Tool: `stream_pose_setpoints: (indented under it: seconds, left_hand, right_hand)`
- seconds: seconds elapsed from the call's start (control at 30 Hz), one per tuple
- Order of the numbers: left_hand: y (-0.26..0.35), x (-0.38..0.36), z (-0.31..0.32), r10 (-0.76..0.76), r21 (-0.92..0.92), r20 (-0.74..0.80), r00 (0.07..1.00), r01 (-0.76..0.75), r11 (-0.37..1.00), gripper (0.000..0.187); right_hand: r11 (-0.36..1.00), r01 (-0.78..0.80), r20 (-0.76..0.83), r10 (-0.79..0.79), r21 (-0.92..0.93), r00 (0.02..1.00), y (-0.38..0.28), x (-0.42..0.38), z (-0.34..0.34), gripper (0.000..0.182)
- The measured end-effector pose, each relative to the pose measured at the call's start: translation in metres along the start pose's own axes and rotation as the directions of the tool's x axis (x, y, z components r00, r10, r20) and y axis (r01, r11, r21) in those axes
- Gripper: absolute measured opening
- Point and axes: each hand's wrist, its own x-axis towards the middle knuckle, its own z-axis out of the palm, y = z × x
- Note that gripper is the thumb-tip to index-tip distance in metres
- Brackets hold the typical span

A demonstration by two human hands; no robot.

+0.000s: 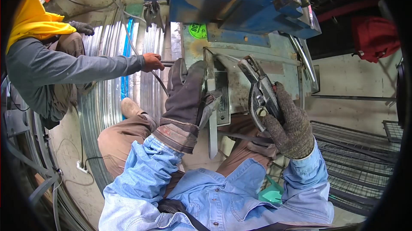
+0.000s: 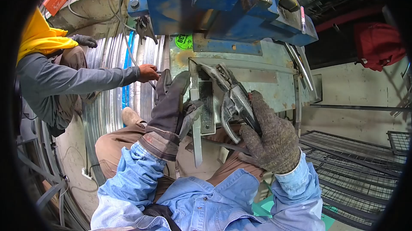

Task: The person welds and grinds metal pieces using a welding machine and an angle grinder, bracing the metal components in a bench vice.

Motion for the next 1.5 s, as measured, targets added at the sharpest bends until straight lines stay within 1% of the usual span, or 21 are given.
stream_pose_setpoints:
  seconds: [0.03,0.07,0.1,0.13,0.17,0.2,0.23,0.27,0.3,0.37,0.4,0.43,0.47,0.53,0.57,0.7,0.77,0.93,1.0,1.33,1.5]
  left_hand:
    - [0.0,0.0,0.001,0.036,0.064,-0.038,0.999,-0.034,0.997,0.066]
    - [-0.002,0.007,0.001,0.09,0.093,-0.073,0.993,-0.083,0.992,0.065]
    - [-0.003,0.009,0.002,0.09,0.059,-0.072,0.993,-0.086,0.995,0.063]
    - [-0.004,0.018,0.004,0.074,-0.04,-0.07,0.995,-0.076,0.996,0.062]
    - [-0.004,0.027,0.007,0.046,-0.201,-0.058,0.997,-0.057,0.978,0.06]
    - [-0.003,0.031,0.01,-0.04,-0.464,0.005,0.999,0.038,0.885,0.059]
    - [-0.004,0.033,0.013,-0.153,-0.739,0.118,0.981,0.19,0.646,0.057]
    - [-0.003,0.033,0.016,-0.253,-0.889,0.25,0.934,0.325,0.321,0.056]
    - [0.0,0.029,0.015,-0.293,-0.923,0.326,0.899,0.37,0.108,0.055]
    - [0.0,0.022,0.015,-0.343,-0.916,0.386,0.856,0.4,-0.032,0.052]
    - [0.015,0.021,0.007,-0.383,-0.921,0.369,0.847,0.387,-0.033,0.043]
    - [0.03,0.02,-0.001,-0.423,-0.927,0.352,0.835,0.374,-0.032,0.034]
    - [0.029,0.018,-0.001,-0.412,-0.929,0.349,0.842,0.369,-0.034,0.034]
    - [0.026,0.013,0.005,-0.52,-0.924,0.357,0.776,0.376,-0.074,0.034]
    - [0.023,0.015,0.005,-0.529,-0.921,0.356,0.77,0.385,-0.058,0.034]
    - [0.021,0.028,0.007,-0.493,-0.91,0.338,0.802,0.411,0.044,0.035]
    - [0.023,0.031,0.007,-0.477,-0.907,0.334,0.813,0.415,0.072,0.035]
    - [0.021,0.035,0.007,-0.445,-0.898,0.321,0.836,0.418,0.137,0.036]
    - [0.021,0.036,0.006,-0.434,-0.9,0.316,0.844,0.411,0.144,0.036]
    - [0.019,0.041,0.004,-0.4,-0.894,0.314,0.861,0.41,0.182,0.038]
    - [0.019,0.043,0.004,-0.385,-0.892,0.311,0.869,0.406,0.196,0.039]
  right_hand:
    - [1.0,0.001,-0.005,-0.001,-0.004,1.0,-0.001,-0.001,0.002,0.073]
    - [0.998,0.068,-0.012,-0.068,-0.016,0.998,-0.003,-0.001,0.004,0.071]
    - [0.994,0.097,-0.025,-0.098,-0.043,0.995,-0.003,-0.001,0.002,0.072]
    - [0.992,0.109,-0.018,-0.111,-0.061,0.994,-0.003,-0.003,0.004,0.073]
    - [0.994,0.092,-0.009,-0.093,-0.065,0.996,-0.002,-0.006,0.005,0.074]
    - [0.997,0.055,0.003,-0.055,-0.051,0.999,0.0,-0.008,0.006,0.075]
    - [1.0,0.015,0.016,-0.014,-0.028,1.0,0.001,-0.009,0.007,0.076]
    - [0.999,-0.037,0.031,0.038,-0.004,0.999,0.0,-0.01,0.007,0.076]
    - [0.996,-0.085,0.033,0.085,0.01,0.996,-0.001,-0.011,0.006,0.077]
    - [0.978,-0.207,0.024,0.206,0.036,0.978,-0.011,-0.016,0.002,0.076]
    - [0.979,-0.203,-0.006,0.203,0.024,0.979,-0.015,-0.017,-0.004,0.076]
    - [0.976,-0.214,0.037,0.213,0.029,0.976,-0.02,-0.019,-0.01,0.075]
    - [0.973,-0.228,0.087,0.224,0.038,0.971,-0.023,-0.022,-0.012,0.074]
    - [0.973,-0.229,0.062,0.227,0.04,0.972,-0.025,-0.03,-0.011,0.074]
    - [0.973,-0.226,0.043,0.224,0.051,0.974,-0.024,-0.032,-0.009,0.075]
    - [0.978,-0.208,-0.015,0.208,-0.029,0.978,-0.015,-0.039,0.0,0.076]
    - [0.988,-0.155,-0.02,0.155,0.031,0.988,-0.016,-0.037,-0.001,0.076]
    - [0.963,-0.268,0.114,0.262,0.036,0.958,-0.036,-0.039,-0.012,0.08]
    - [0.98,-0.197,0.057,0.197,0.002,0.979,-0.03,-0.039,-0.005,0.079]
    - [0.979,-0.202,0.07,0.204,-0.024,0.977,-0.027,-0.036,0.004,0.075]
    - [0.98,-0.197,0.065,0.196,0.009,0.978,-0.02,-0.036,0.008,0.076]
